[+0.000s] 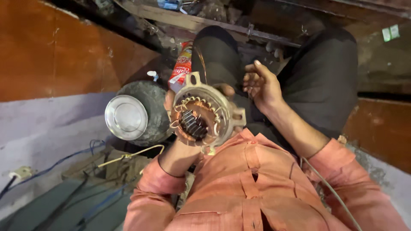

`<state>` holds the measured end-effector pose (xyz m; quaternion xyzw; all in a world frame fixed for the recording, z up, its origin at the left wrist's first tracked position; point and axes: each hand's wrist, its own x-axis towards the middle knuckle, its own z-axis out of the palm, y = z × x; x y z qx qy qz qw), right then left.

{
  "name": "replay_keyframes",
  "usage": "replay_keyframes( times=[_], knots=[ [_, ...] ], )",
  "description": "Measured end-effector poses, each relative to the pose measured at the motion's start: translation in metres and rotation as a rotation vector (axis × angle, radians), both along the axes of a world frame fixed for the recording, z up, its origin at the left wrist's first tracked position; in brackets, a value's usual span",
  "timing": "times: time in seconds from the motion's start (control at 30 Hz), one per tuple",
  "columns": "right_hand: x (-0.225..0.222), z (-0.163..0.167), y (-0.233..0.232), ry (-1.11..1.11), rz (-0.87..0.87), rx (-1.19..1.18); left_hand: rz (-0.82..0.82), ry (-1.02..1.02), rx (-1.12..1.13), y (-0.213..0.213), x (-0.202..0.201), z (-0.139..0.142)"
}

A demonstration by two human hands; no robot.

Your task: The person sits on the floor and works on a motor stator, stripping and twisting blue wires, then connecting them to the copper windings. They repeatedly adjust and inspect the connections on the stator.

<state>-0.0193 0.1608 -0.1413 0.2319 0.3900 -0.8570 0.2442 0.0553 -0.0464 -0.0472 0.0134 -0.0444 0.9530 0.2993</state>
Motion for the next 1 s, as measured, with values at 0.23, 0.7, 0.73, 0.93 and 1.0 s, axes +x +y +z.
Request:
replay_keyframes(
  times=[0.23, 0.7, 0.73, 0.93, 1.0],
  knots=[
    [0.005, -0.007, -0.009, 0.0, -0.044, 0.077, 0.039, 0.001, 0.093, 0.009, 0.004, -0.014],
    [0.02, 0.044, -0.023, 0.171, -0.298, 0.319, 0.075, 0.01, -0.112, 0.003, 0.051, -0.032],
    [0.023, 0.054, -0.023, 0.263, -0.353, 0.429, 0.091, 0.067, -0.169, -0.001, 0.054, -0.029],
    [0.079, 0.14, -0.048, 1.068, -0.463, 0.819, 0.336, 0.296, -0.506, -0.018, 0.052, -0.011],
    [0.101, 0.172, -0.055, 1.263, -0.264, 1.019, 0.362, 0.267, -0.471, -0.018, 0.051, -0.007]
  ],
)
